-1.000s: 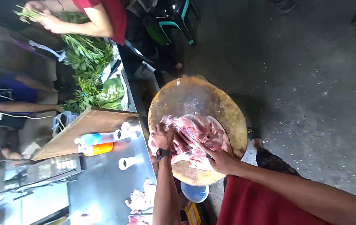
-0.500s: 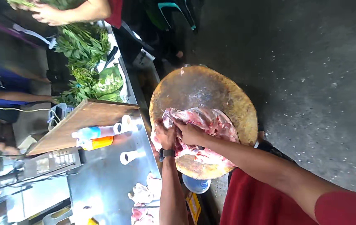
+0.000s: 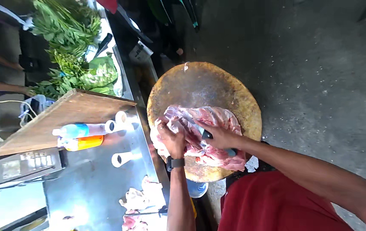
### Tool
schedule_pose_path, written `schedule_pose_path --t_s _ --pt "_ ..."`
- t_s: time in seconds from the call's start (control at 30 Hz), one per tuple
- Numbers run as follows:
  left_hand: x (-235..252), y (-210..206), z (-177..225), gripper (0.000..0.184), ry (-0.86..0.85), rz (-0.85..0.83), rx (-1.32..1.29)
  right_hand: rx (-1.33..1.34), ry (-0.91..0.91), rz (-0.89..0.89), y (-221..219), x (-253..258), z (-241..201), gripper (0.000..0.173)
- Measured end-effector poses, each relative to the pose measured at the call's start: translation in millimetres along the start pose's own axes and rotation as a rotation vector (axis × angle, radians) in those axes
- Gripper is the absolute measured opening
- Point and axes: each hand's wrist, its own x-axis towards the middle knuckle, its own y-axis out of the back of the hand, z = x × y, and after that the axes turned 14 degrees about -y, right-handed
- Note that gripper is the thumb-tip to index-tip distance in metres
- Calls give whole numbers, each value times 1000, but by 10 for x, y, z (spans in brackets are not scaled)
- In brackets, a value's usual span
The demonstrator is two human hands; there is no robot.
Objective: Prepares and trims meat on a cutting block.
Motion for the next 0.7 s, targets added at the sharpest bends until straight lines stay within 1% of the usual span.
schedule_pose_path --t_s 0.07,0.17,0.23,0.3,0.37,0.4,0.43,0.5,0.6,0.7 --pt "-30 -93 135 65 -66 -17 139 56 23 -15 210 212 -127 78" --pt "-109 -202 300 61 -131 1 219 63 64 -74 479 466 -334 76" --pt "-161 -226 418 61 -143 1 245 31 43 -133 669 589 -461 76" --pt "-234 -261 503 60 -154 38 271 -56 48 -209 784 751 -487 77" --pt "-282 -291 621 56 -135 65 324 -176 157 -255 790 895 -462 77" --pt "-278 -320 700 56 -114 77 348 -194 216 -275 783 946 -449 78" --pt "-277 -358 759 56 -85 85 362 -199 263 -292 776 975 -434 81" --pt "-304 -423 823 59 -14 91 387 -234 295 -374 799 950 -409 87" --pt "-295 -460 864 61 46 97 458 -300 276 -509 913 835 -346 93" --pt "-286 -480 928 60 87 122 491 -466 242 -585 988 656 -184 93"
